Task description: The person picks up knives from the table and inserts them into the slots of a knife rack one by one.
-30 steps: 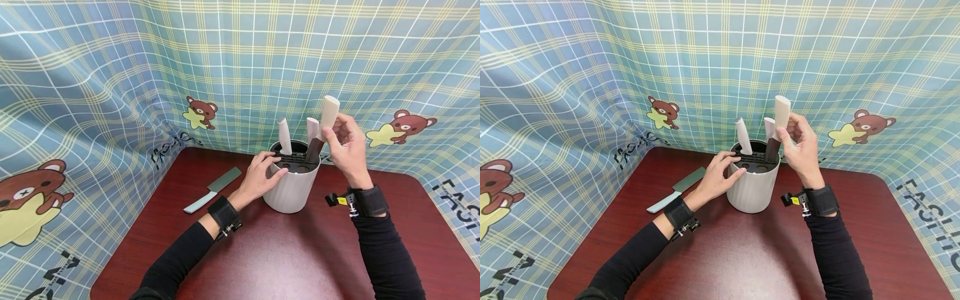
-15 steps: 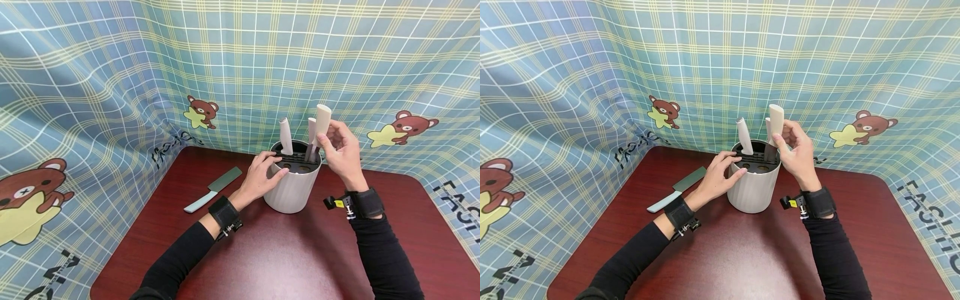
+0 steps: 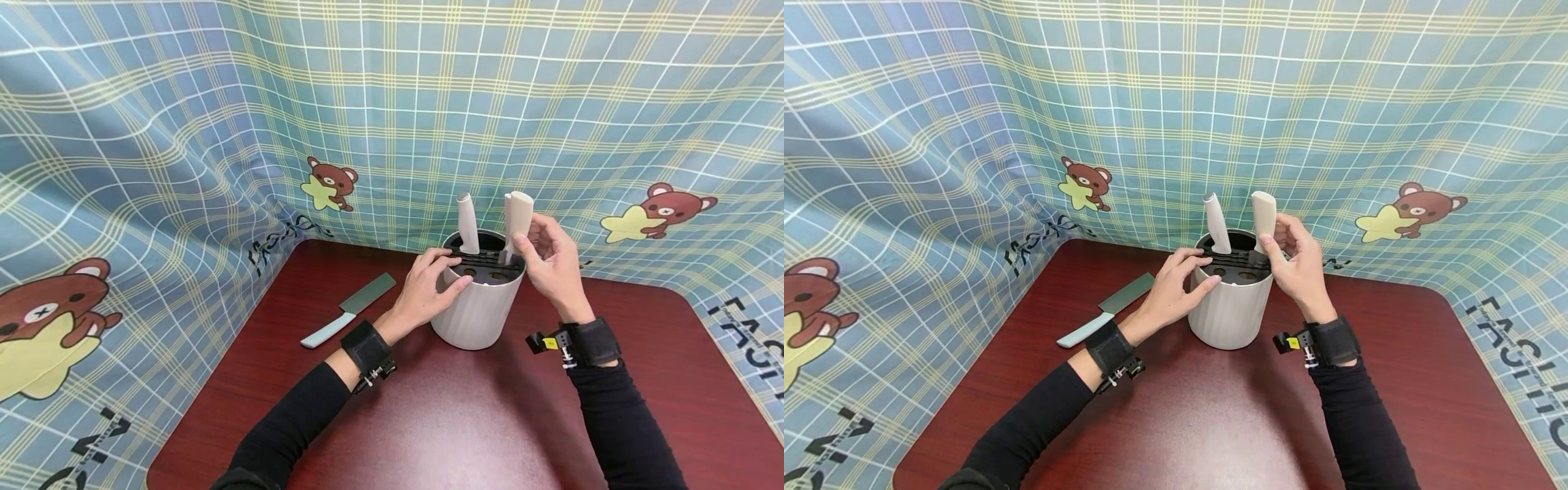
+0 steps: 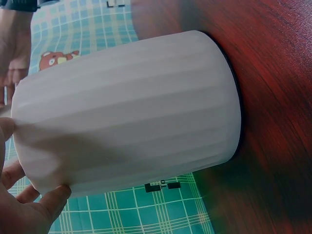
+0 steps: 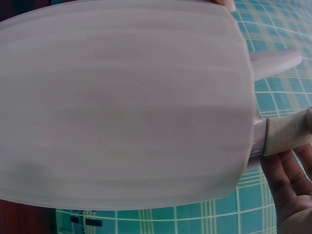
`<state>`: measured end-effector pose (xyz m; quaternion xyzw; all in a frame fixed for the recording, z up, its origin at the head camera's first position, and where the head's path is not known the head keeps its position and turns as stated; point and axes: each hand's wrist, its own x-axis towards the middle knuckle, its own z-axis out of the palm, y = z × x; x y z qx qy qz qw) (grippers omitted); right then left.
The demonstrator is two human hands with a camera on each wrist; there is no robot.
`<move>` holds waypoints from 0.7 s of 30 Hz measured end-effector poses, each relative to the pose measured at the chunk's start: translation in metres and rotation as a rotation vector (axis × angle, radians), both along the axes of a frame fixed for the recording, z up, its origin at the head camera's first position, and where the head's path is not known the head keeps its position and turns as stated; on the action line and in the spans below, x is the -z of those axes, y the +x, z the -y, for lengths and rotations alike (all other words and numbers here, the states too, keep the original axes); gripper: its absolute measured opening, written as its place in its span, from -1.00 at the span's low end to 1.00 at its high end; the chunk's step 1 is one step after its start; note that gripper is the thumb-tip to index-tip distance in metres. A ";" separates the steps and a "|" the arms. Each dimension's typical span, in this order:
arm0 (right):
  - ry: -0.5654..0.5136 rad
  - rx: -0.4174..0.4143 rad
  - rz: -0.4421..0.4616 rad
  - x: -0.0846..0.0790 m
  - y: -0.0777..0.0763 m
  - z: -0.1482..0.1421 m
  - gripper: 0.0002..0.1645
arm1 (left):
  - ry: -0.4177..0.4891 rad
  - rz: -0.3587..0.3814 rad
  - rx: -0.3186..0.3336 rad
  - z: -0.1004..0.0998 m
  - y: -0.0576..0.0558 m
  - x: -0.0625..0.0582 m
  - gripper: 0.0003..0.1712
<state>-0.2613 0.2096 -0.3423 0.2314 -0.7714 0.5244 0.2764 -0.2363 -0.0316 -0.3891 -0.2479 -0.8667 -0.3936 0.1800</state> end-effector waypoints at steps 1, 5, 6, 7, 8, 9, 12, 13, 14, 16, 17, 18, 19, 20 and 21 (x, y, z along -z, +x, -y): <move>0.002 0.003 0.005 0.001 0.000 0.000 -0.54 | -0.001 0.001 0.000 0.000 0.000 0.000 -0.46; -0.005 0.000 0.021 0.006 0.000 -0.001 -0.53 | -0.002 0.002 -0.005 0.000 0.000 -0.001 -0.46; -0.008 -0.001 0.026 0.007 0.000 -0.001 -0.53 | -0.002 0.001 -0.006 0.000 0.000 -0.001 -0.46; -0.012 -0.004 0.029 0.008 -0.001 -0.001 -0.53 | -0.001 0.001 -0.006 0.000 0.000 -0.001 -0.46; -0.018 -0.008 0.031 0.009 -0.001 -0.001 -0.53 | -0.001 0.000 -0.006 0.000 0.000 -0.001 -0.46; -0.023 -0.011 0.034 0.010 0.000 -0.001 -0.53 | -0.001 -0.001 -0.006 0.000 0.000 -0.001 -0.46; -0.029 -0.016 0.039 0.014 0.000 -0.001 -0.54 | 0.001 -0.001 -0.004 0.000 0.000 -0.001 -0.46; -0.031 -0.018 0.041 0.015 0.001 -0.001 -0.55 | 0.000 -0.002 -0.005 0.000 0.000 -0.001 -0.46; -0.033 -0.020 0.043 0.016 0.001 -0.002 -0.55 | -0.001 -0.002 -0.005 0.000 0.000 -0.001 -0.46; -0.035 -0.020 0.048 0.018 0.001 -0.002 -0.55 | -0.003 -0.003 -0.006 0.000 0.000 0.000 -0.46; -0.035 -0.018 0.050 0.019 0.002 -0.002 -0.56 | -0.004 -0.002 -0.006 0.000 0.000 0.000 -0.46; -0.037 -0.018 0.052 0.020 0.002 -0.002 -0.56 | -0.004 -0.001 -0.006 0.000 0.000 0.000 -0.46; -0.038 -0.017 0.054 0.021 0.002 -0.003 -0.56 | -0.004 0.000 -0.006 -0.001 0.000 0.000 -0.47; -0.041 -0.018 0.057 0.022 0.001 -0.003 -0.56 | -0.004 0.001 -0.005 -0.001 0.000 0.000 -0.47; -0.042 -0.017 0.058 0.022 0.001 -0.003 -0.56 | -0.004 0.003 -0.004 0.000 0.000 0.000 -0.47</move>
